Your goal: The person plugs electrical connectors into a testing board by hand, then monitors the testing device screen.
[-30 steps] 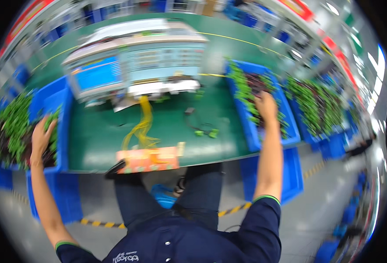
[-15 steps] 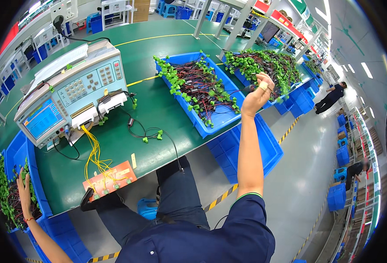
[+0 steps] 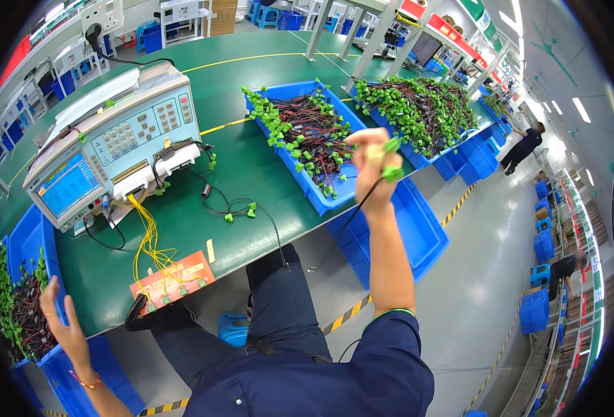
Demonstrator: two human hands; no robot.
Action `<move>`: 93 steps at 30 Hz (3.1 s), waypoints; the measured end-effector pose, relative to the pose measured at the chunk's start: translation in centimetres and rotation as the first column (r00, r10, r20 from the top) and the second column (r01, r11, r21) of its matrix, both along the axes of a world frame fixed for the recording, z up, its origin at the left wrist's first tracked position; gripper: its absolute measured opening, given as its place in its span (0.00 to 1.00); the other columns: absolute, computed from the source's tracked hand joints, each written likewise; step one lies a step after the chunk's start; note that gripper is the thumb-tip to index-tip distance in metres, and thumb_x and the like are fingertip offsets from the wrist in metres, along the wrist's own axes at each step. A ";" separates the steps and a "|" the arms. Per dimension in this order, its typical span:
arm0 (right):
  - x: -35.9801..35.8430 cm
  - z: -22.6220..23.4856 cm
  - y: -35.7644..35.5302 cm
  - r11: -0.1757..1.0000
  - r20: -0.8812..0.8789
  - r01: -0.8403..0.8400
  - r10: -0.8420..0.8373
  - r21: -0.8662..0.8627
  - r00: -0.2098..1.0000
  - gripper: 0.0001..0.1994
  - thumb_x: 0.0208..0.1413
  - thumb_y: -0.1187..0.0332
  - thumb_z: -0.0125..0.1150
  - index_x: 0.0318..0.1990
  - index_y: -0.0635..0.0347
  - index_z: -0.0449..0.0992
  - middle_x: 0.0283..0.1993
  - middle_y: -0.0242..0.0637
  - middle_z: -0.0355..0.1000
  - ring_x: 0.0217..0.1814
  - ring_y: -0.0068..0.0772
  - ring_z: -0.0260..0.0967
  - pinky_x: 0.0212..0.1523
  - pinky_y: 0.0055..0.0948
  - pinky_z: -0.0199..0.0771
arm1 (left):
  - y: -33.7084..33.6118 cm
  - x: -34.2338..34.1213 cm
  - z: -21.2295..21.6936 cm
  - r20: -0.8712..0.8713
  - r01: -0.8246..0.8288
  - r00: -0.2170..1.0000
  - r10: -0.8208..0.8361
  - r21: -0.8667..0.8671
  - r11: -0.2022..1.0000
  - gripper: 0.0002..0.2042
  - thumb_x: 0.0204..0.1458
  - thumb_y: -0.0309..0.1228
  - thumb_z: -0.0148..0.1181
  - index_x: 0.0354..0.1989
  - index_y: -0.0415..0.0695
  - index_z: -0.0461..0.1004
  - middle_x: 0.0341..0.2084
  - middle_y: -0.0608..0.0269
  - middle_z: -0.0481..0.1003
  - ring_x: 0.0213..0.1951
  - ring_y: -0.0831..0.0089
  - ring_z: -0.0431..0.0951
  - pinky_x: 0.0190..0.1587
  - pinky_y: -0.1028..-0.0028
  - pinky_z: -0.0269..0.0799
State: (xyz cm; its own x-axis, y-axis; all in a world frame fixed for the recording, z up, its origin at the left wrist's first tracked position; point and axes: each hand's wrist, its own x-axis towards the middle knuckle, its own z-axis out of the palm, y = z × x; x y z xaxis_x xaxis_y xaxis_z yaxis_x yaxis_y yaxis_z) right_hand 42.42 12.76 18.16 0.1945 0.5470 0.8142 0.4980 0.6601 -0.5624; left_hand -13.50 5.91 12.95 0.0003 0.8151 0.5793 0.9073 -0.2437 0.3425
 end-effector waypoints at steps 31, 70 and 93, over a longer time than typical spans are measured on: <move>-15.1 -9.7 -11.8 0.449 0.193 -0.079 0.529 -0.890 0.826 0.08 0.60 0.68 0.53 0.44 0.61 0.67 0.24 0.49 0.72 0.27 0.58 0.72 0.28 0.47 0.71 | -6.2 20.6 -6.1 0.773 0.824 0.466 -0.432 -0.201 0.529 0.37 0.49 0.29 0.68 0.68 0.43 0.57 0.42 0.59 0.63 0.33 0.73 0.67 0.42 0.75 0.68; -29.5 -18.8 -9.8 0.045 -0.913 -0.912 -0.050 -0.407 0.405 0.08 0.58 0.71 0.60 0.37 0.68 0.79 0.32 0.35 0.75 0.26 0.18 0.64 0.33 0.18 0.65 | -8.6 10.0 -11.4 0.871 0.641 -0.297 0.391 -0.121 0.758 0.10 0.62 0.32 0.55 0.45 0.38 0.73 0.26 0.70 0.69 0.30 0.84 0.67 0.30 0.80 0.63; -24.2 -22.4 -11.5 -0.132 -0.788 -0.779 0.183 -0.613 0.588 0.12 0.63 0.67 0.53 0.43 0.68 0.78 0.35 0.33 0.73 0.33 0.20 0.68 0.39 0.22 0.69 | -6.0 13.0 -13.8 0.927 0.320 -0.206 0.313 -0.238 0.917 0.07 0.59 0.31 0.60 0.36 0.40 0.72 0.21 0.72 0.68 0.18 0.88 0.63 0.18 0.85 0.57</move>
State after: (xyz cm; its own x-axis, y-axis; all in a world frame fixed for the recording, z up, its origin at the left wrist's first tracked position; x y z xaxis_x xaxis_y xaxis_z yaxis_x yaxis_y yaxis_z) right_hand 18.21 1.30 -4.24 -0.4876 0.7569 -0.4351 -0.0999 -0.5434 -0.8335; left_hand -0.50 -0.09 -0.80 -0.2749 0.8910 -0.3612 -0.5820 0.1448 0.8002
